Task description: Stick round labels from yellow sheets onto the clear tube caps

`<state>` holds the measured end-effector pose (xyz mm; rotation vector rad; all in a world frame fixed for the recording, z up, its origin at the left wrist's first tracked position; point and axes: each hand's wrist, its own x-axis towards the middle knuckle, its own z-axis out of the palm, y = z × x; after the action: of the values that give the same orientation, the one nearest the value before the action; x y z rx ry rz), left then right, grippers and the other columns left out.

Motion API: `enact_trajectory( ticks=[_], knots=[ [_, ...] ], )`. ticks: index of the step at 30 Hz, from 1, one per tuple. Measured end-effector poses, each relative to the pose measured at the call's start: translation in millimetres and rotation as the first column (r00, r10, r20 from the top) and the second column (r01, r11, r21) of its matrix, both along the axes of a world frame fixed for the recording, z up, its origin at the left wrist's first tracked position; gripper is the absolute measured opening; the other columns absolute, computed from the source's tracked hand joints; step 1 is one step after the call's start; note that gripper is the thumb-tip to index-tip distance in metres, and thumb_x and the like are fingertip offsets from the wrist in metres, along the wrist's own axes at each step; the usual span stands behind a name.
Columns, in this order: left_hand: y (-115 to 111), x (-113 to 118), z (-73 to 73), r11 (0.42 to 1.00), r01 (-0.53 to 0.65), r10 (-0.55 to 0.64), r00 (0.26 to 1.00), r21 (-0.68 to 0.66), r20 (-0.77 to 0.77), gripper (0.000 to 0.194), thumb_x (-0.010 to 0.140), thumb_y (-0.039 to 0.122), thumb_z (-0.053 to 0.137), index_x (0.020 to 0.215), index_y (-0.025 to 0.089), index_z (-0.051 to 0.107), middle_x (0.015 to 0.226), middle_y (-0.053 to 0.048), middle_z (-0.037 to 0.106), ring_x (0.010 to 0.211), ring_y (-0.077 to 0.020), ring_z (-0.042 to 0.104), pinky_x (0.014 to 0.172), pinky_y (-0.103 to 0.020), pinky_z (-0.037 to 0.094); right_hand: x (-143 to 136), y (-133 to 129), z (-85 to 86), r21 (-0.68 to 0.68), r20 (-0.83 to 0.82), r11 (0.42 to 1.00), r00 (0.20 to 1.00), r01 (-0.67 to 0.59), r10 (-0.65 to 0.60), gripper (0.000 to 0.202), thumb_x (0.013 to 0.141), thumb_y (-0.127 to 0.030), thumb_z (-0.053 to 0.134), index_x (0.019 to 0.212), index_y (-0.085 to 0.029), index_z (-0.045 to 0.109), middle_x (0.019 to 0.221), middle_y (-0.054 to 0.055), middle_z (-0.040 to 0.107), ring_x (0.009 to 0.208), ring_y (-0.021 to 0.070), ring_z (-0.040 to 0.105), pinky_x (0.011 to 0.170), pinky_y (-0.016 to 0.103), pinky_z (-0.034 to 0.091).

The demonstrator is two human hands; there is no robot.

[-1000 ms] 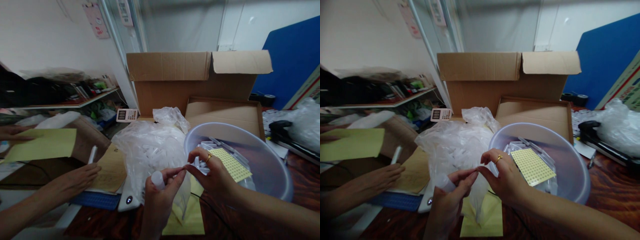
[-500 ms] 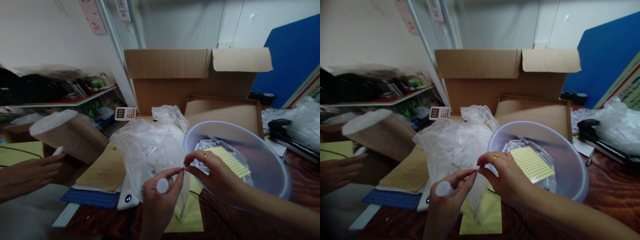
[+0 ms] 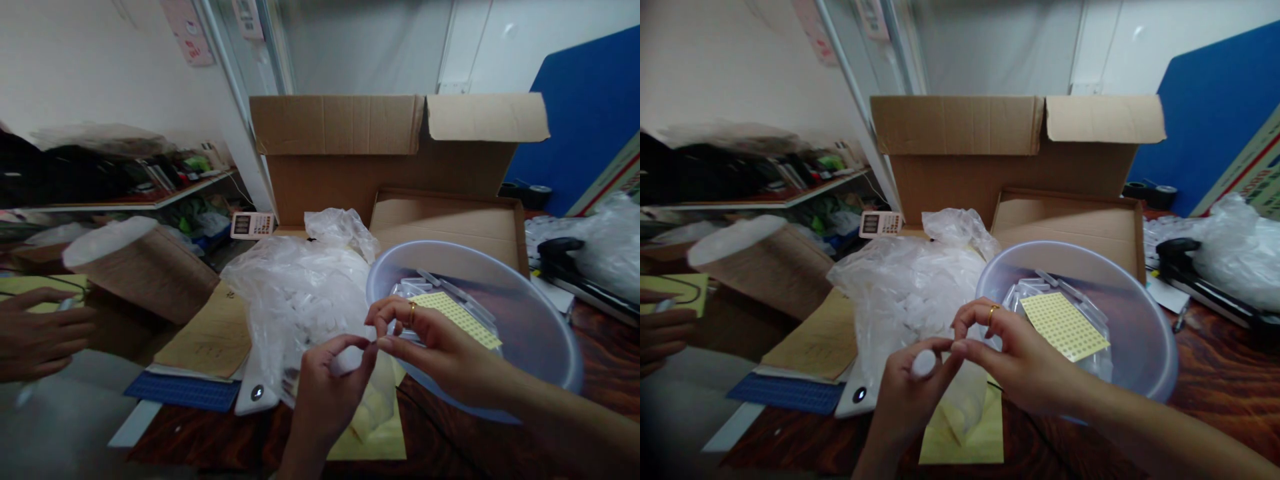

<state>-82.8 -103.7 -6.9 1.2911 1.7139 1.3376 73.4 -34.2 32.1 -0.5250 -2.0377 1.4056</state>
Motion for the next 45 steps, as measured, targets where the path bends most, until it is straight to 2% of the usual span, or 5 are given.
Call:
enact_trajectory(
  ticks=[5,27,35,41,45],
  knots=[
    [0.6,0.5,-10.6,0.996,0.09,-0.091,0.995,-0.03,-0.037,0.034,0.077,0.04,0.059,0.056,0.012,0.06,0.054,-0.001,0.051,0.054,-0.0116,0.047,0.049,-0.019,0.035,-1.5,-2.7,12.4,-0.382,0.003,0.913,0.988,-0.142,0.155,0.019,0.09,-0.035,0.062,0.089,-0.016,0.059,0.091,0.003,0.061,0.089,0.0149,0.056,0.084,0.028,0.045],
    [-4.4,0.8,-7.6,0.999,0.05,-0.051,0.99,-0.014,-0.13,0.027,0.072,0.033,0.057,0.06,0.012,0.068,0.052,-0.001,0.057,0.053,-0.0128,0.052,0.05,-0.019,0.035,-2.7,-10.5,4.8,-0.261,0.092,0.965,0.995,-0.006,0.031,0.018,0.089,-0.034,0.065,0.089,-0.016,0.064,0.09,0.002,0.066,0.088,0.0123,0.061,0.084,0.025,0.045],
    [-10.3,6.1,-11.9,0.993,0.029,0.005,0.959,0.116,-0.284,0.028,0.078,0.027,0.056,0.053,0.016,0.062,0.049,-0.003,0.061,0.047,-0.0114,0.053,0.051,-0.021,0.033,-12.0,-9.2,-13.9,-0.72,-0.193,0.671,0.98,-0.177,0.052,0.04,0.071,-0.032,0.084,0.091,-0.014,0.054,0.076,-0.002,0.06,0.068,0.0057,0.056,0.066,0.017,0.045],
    [-13.2,7.9,-17.8,0.98,0.197,-0.192,0.969,0.013,-0.154,0.025,0.082,0.021,0.05,0.064,0.018,0.068,0.056,-0.005,0.067,0.052,-0.0154,0.063,0.051,-0.021,0.038,-12.7,-23.5,-27.7,-0.513,-0.143,0.831,0.976,-0.214,0.163,0.043,0.09,-0.054,0.056,0.083,-0.013,0.066,0.065,0.001,0.058,0.054,0.0072,0.05,0.053,0.018,0.04],
    [-18.8,6.3,-28.0,0.979,0.18,-0.195,0.962,-0.096,-0.189,0.028,0.084,0.021,0.05,0.058,0.018,0.06,0.055,-0.005,0.064,0.055,-0.0172,0.063,0.051,-0.023,0.04,-15.2,-28.1,-22.0,-0.192,0.053,0.961,0.975,-0.201,0.214,0.033,0.09,-0.046,0.059,0.087,-0.015,0.071,0.07,0.002,0.062,0.062,0.0101,0.056,0.057,0.019,0.042]
  ],
)
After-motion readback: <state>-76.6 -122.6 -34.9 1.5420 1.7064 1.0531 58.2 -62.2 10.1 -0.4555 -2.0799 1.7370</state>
